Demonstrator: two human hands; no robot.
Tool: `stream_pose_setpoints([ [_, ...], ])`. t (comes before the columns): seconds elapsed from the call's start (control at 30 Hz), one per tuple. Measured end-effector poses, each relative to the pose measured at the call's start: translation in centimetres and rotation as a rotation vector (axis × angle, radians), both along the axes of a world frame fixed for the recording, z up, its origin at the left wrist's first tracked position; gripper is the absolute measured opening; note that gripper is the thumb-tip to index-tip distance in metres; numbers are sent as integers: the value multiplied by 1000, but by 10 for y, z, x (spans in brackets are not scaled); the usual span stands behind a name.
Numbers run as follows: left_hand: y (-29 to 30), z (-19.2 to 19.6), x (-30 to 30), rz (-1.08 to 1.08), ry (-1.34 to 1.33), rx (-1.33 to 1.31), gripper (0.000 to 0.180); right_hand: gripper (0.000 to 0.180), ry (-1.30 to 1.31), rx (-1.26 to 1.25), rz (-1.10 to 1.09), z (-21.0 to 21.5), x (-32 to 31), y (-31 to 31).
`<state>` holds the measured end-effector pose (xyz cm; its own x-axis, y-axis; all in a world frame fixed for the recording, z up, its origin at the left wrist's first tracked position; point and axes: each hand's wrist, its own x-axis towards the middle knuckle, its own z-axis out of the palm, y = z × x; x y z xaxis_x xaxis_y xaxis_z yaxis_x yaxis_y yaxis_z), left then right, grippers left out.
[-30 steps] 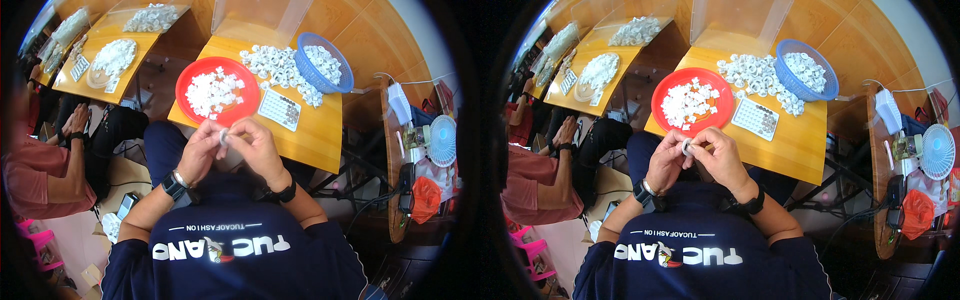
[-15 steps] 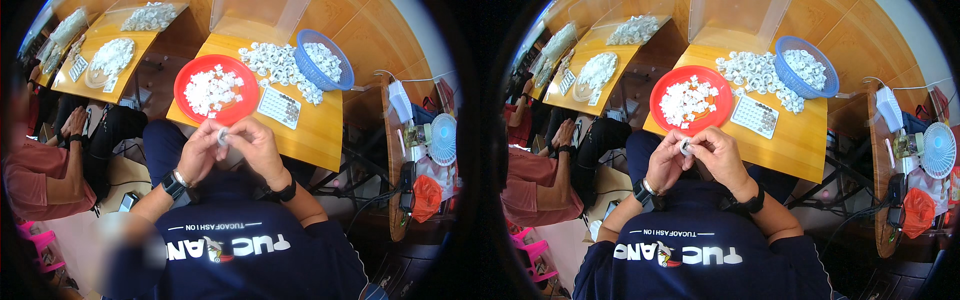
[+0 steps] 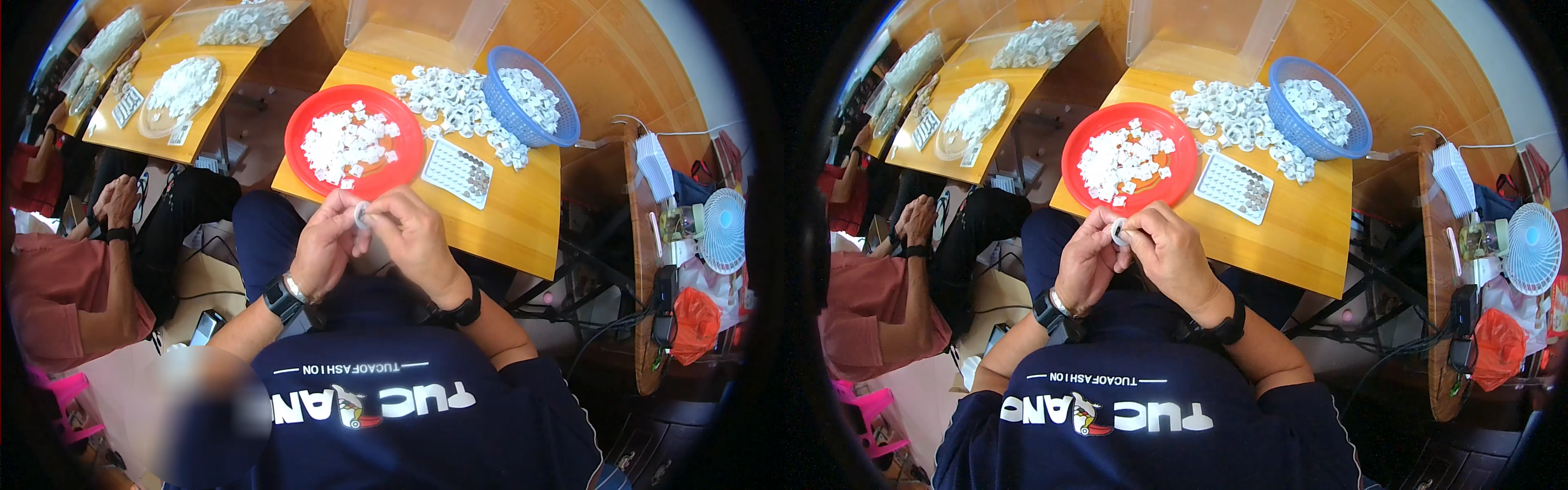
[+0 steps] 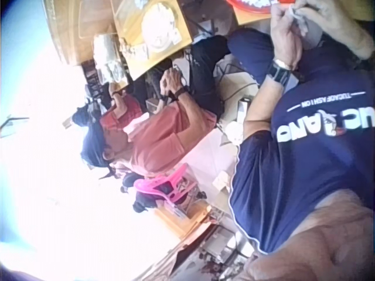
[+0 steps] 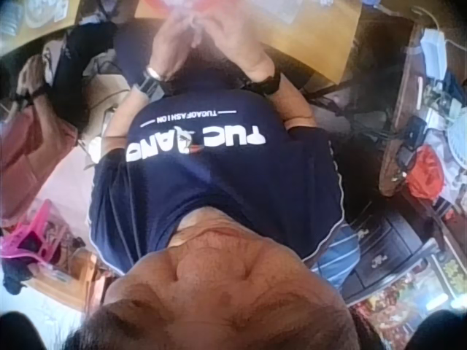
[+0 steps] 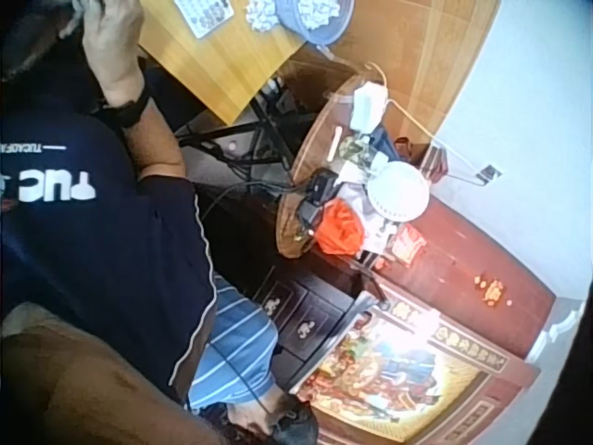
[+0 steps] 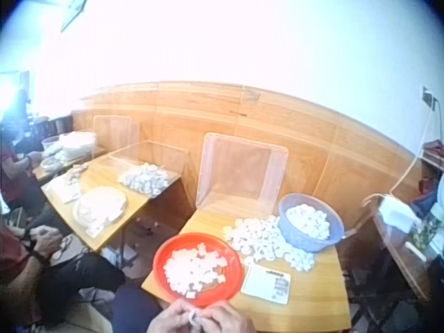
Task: Manually assembling small white plastic components by inserting one part into another.
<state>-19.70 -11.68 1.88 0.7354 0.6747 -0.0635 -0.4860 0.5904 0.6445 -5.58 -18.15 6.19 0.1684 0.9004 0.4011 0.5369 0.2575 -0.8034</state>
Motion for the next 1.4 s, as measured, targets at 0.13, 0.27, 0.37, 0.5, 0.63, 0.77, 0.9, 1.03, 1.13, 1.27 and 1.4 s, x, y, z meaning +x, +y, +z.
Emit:
stream_pose_setpoints([
  [0.13, 1, 0, -1, -5, 4, 22, 13, 5, 129, -49, 10, -7, 0, 1],
  [0.27, 3, 1, -3, -33, 13, 33, 17, 6, 428, -159, 84, -9, 2, 0],
  [0.37, 3, 2, -3, -52, 20, 31, 18, 7, 598, -212, 150, -5, 1, 0],
  [0.5, 2, 2, -3, -66, 12, 22, 16, 9, 703, -223, 204, -6, 2, 0],
  [0.63, 0, -1, -2, -86, -47, -52, 14, 9, 734, -245, 219, -12, 7, 2],
  [0.77, 1, -1, -2, -94, -31, -79, 14, 10, 819, -313, 235, -23, 11, 6],
  [0.9, 1, -5, -2, -87, -32, -94, 14, 13, 793, -323, 209, -29, 10, 7],
  [1.03, 1, -3, 0, -70, -40, -103, 14, 15, 878, -303, 206, -30, 5, 8],
  [1.13, 1, -7, -1, -75, -41, -129, 13, 16, 848, -279, 202, -31, 6, 9],
  [1.27, 2, -6, -1, -83, -24, -101, 13, 16, 777, -352, 173, -24, 8, 5],
  [1.4, 1, 0, -1, -92, -31, -92, 15, 16, 801, -349, 193, -21, 10, 3],
])
